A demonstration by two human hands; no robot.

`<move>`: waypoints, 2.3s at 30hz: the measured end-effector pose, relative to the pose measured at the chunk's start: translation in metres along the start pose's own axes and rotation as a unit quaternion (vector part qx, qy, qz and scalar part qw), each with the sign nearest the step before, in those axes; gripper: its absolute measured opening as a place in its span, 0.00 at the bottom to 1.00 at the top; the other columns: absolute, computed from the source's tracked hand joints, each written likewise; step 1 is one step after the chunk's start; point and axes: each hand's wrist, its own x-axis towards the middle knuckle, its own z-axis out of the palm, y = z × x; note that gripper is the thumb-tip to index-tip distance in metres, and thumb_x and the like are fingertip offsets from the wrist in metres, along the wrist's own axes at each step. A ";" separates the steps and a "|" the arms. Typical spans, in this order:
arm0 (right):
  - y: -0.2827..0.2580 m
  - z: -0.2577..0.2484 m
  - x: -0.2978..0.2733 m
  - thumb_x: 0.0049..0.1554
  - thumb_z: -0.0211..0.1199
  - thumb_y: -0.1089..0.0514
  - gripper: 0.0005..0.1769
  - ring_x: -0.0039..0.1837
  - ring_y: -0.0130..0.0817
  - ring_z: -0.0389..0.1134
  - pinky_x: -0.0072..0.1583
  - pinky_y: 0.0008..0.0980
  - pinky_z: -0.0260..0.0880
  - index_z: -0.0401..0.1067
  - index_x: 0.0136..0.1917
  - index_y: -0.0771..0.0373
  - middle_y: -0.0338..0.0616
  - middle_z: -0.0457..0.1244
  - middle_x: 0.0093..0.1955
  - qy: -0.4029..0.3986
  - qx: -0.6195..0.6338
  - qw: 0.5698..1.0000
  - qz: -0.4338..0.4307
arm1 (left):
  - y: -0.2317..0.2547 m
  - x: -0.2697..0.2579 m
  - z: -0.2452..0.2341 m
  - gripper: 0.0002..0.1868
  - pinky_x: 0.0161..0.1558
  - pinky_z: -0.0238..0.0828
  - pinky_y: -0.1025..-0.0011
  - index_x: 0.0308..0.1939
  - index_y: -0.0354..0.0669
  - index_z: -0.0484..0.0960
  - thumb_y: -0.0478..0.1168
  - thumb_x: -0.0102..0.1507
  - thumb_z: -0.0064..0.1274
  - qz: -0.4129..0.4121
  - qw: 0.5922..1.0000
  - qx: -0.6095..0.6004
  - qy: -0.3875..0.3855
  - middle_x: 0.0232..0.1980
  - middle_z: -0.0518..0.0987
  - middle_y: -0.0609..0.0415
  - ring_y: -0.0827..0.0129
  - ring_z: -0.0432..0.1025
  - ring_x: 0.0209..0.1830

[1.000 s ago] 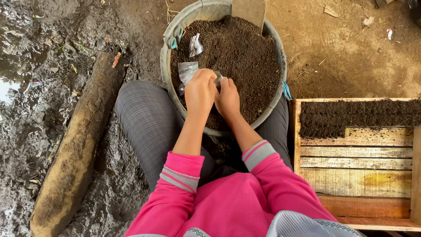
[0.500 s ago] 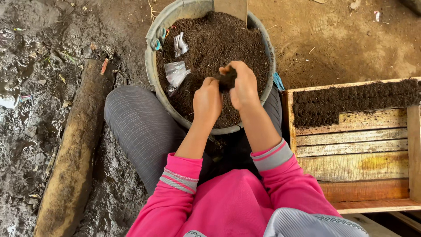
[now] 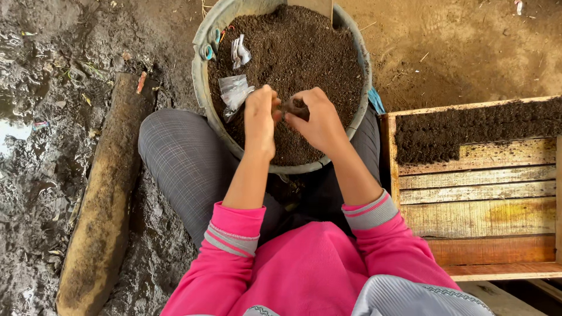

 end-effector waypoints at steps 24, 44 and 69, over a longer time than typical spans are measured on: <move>-0.036 -0.020 0.003 0.70 0.44 0.55 0.11 0.52 0.36 0.65 0.55 0.38 0.67 0.61 0.48 0.60 0.45 0.59 0.46 0.133 0.615 0.770 0.110 | -0.047 0.005 0.023 0.35 0.21 0.63 0.78 0.40 0.32 0.79 0.66 0.70 0.42 -0.238 0.960 -0.145 -0.026 0.31 0.77 0.42 0.72 0.69 0.23; 0.012 -0.013 0.001 0.57 0.67 0.47 0.33 0.71 0.54 0.58 0.71 0.53 0.56 0.66 0.70 0.64 0.54 0.61 0.64 0.067 0.018 0.997 -0.014 | -0.087 0.034 0.021 0.16 0.39 0.81 0.67 0.38 0.37 0.73 0.48 0.69 0.53 -0.275 0.897 -0.346 0.015 0.36 0.79 0.41 0.57 0.80 0.35; 0.436 -0.197 -0.217 0.56 0.66 0.53 0.20 0.57 0.63 0.71 0.58 0.59 0.71 0.79 0.58 0.65 0.63 0.70 0.50 0.241 -0.186 0.879 0.366 | -0.215 -0.132 0.166 0.17 0.71 0.61 0.44 0.55 0.32 0.76 0.42 0.68 0.49 0.474 0.658 0.314 -0.495 0.72 0.63 0.30 0.31 0.57 0.75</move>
